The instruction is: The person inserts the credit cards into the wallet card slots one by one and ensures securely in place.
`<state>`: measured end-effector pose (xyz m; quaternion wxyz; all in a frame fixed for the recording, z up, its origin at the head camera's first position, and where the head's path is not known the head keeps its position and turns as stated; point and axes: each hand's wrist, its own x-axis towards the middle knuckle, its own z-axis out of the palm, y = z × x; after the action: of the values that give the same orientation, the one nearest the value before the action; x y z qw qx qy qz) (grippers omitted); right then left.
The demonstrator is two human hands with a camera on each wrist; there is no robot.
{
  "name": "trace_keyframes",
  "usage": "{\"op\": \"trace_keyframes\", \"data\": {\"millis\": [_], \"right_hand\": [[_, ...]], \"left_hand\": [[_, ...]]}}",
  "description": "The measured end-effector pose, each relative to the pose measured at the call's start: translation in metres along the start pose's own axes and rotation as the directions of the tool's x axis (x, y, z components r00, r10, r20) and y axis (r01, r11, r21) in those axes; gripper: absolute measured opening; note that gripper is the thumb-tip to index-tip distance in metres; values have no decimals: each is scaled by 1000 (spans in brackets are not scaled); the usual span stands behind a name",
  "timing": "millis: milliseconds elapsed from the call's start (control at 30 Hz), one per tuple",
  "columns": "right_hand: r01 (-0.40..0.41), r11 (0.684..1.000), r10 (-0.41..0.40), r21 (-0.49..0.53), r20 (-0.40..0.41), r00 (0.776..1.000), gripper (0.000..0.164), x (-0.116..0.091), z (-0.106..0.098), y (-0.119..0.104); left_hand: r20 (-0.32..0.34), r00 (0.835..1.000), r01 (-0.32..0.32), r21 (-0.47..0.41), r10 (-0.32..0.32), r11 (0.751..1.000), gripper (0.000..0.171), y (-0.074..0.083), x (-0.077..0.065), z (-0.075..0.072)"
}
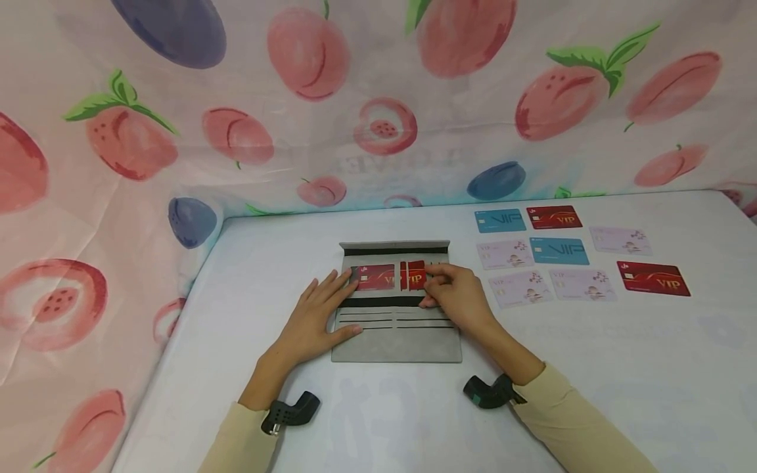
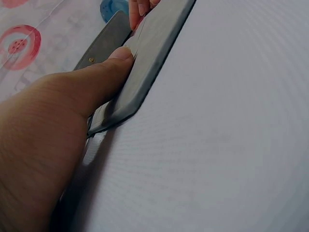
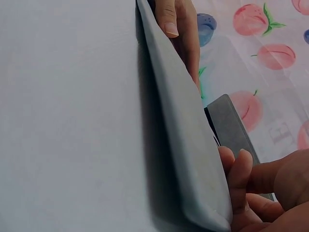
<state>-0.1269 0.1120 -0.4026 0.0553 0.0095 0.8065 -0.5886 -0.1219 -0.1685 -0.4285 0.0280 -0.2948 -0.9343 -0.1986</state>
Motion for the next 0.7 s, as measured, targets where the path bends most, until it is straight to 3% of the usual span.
{"op": "trace_keyframes", "data": {"millis": [233, 700], "right_hand": [[16, 999, -16, -51, 3, 1000, 35, -1, 1, -1], [45, 998, -45, -39, -3, 999, 34, 1, 5, 1]], "left_hand": [[-1, 1000, -1, 0, 1, 1000, 78, 1, 0, -1], [-2, 1000, 1, 0, -1, 1000, 78, 2, 0, -1]]}}
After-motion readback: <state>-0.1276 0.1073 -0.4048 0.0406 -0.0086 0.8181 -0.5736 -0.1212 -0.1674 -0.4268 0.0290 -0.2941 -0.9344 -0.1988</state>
